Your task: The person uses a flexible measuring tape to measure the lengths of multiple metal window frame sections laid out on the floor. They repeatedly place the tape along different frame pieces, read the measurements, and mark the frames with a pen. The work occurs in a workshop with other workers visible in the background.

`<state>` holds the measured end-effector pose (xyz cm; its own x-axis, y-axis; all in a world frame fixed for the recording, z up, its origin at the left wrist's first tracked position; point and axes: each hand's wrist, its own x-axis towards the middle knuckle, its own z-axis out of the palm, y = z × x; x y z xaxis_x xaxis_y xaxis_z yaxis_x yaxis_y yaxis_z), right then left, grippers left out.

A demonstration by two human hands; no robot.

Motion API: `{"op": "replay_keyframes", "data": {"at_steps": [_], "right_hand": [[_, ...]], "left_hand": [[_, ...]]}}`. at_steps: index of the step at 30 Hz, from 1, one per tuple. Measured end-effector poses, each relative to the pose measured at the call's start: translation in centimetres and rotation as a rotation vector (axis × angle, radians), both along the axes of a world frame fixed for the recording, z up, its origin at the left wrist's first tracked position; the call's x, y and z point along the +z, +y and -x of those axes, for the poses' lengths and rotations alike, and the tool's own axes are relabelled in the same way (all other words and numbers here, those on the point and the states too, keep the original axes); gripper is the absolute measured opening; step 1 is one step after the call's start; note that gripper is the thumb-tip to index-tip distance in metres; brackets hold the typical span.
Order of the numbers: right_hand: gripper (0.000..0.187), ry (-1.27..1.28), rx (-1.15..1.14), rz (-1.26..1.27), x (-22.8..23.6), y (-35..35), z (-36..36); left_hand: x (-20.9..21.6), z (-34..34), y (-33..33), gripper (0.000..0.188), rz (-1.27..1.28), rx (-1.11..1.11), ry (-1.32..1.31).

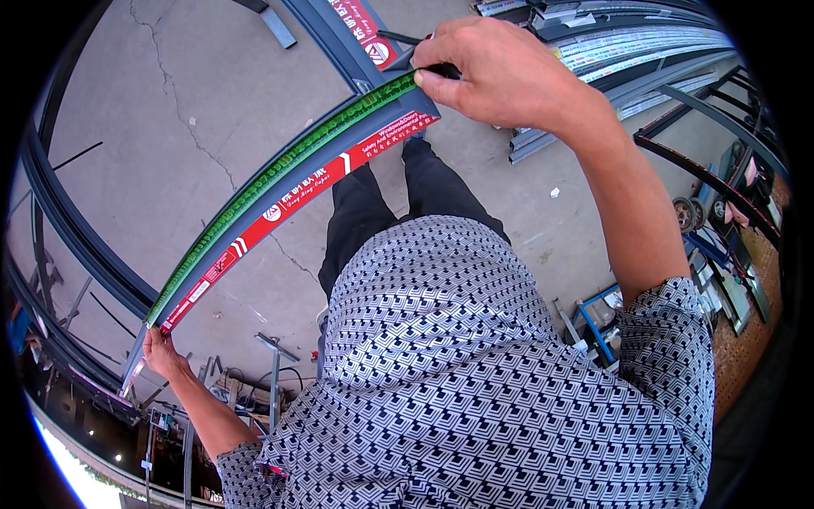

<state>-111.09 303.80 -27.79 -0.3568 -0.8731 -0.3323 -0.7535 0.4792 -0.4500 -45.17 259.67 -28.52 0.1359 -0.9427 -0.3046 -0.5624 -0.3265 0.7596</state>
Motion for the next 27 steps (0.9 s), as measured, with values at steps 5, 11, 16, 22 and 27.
{"op": "replay_keyframes", "data": {"at_steps": [5, 11, 16, 22, 27], "right_hand": [[0.026, -0.006, 0.000, -0.005, 0.04, -0.05, 0.04], [0.026, 0.008, -0.007, -0.010, -0.01, 0.00, 0.00], [0.027, 0.010, -0.006, -0.033, 0.06, -0.02, -0.08], [0.027, -0.018, -0.013, -0.104, 0.11, -0.26, 0.12], [0.026, -0.019, -0.012, -0.088, 0.00, -0.18, 0.08]], "left_hand": [[0.05, 0.20, 0.13, 0.019, 0.005, -0.001, -0.003], [0.04, -0.11, -0.10, 0.019, 0.001, 0.001, -0.021], [0.04, -0.38, -0.24, 0.020, -0.002, -0.002, -0.022], [0.01, 0.11, 0.06, 0.016, 0.001, -0.012, -0.023], [0.08, 0.43, 0.25, 0.015, -0.002, -0.015, -0.028]]}}
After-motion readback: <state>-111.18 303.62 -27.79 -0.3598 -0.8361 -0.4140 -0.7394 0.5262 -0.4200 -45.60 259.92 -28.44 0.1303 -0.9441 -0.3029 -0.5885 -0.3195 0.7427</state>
